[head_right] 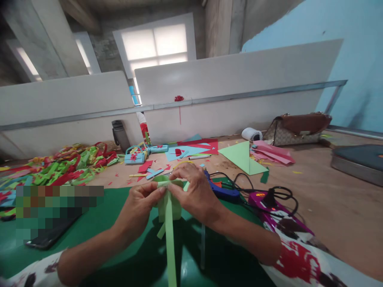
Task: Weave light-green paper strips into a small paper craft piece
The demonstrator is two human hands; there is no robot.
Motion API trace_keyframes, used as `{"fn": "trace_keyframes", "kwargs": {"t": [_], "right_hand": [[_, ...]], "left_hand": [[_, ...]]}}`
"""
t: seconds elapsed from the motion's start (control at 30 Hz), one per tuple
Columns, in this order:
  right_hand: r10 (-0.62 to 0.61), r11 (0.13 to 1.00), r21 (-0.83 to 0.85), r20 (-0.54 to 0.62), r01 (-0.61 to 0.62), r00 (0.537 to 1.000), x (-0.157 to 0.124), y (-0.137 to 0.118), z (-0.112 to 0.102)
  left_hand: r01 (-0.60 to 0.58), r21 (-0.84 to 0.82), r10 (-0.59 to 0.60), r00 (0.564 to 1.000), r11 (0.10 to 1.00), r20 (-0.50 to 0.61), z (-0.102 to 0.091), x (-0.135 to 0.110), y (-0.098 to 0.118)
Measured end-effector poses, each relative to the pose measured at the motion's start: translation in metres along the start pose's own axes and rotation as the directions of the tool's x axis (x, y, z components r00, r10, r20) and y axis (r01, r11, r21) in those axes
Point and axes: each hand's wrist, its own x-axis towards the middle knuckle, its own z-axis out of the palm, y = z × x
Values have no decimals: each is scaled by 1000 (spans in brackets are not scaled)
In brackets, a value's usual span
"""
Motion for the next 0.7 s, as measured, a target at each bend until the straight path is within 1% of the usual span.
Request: {"fn": "trace_keyframes", "kwargs": {"t": [0.17,0.27,0.4,0.53,0.63,0.7], "right_hand": [[30,999,-40,1,-30,1000,-1,-4,-2],[81,995,-51,7,-81,997,1,-5,-2],[136,991,10,21,-137,990,4,-5,-2],[183,979,81,46,-187,982,5,-5,-3],[225,968,91,87,-232,971,5,-5,-4],[222,968,93,101,-232,970,6,-5,-4]], "left_hand": [[-28,60,26,999,998,36,2,-1,-2],[-35,82,33,999,996,19,2,-2,-2],[-24,58,24,1000,998,-12,1,-2,-2],[-1,34,1,1000,999,-6,0,-1,-5],[14,4,-14,1000,1000,-1,-1,1,-7],[24,-9,-24,1000,1000,-1,-1,1,-9]]}}
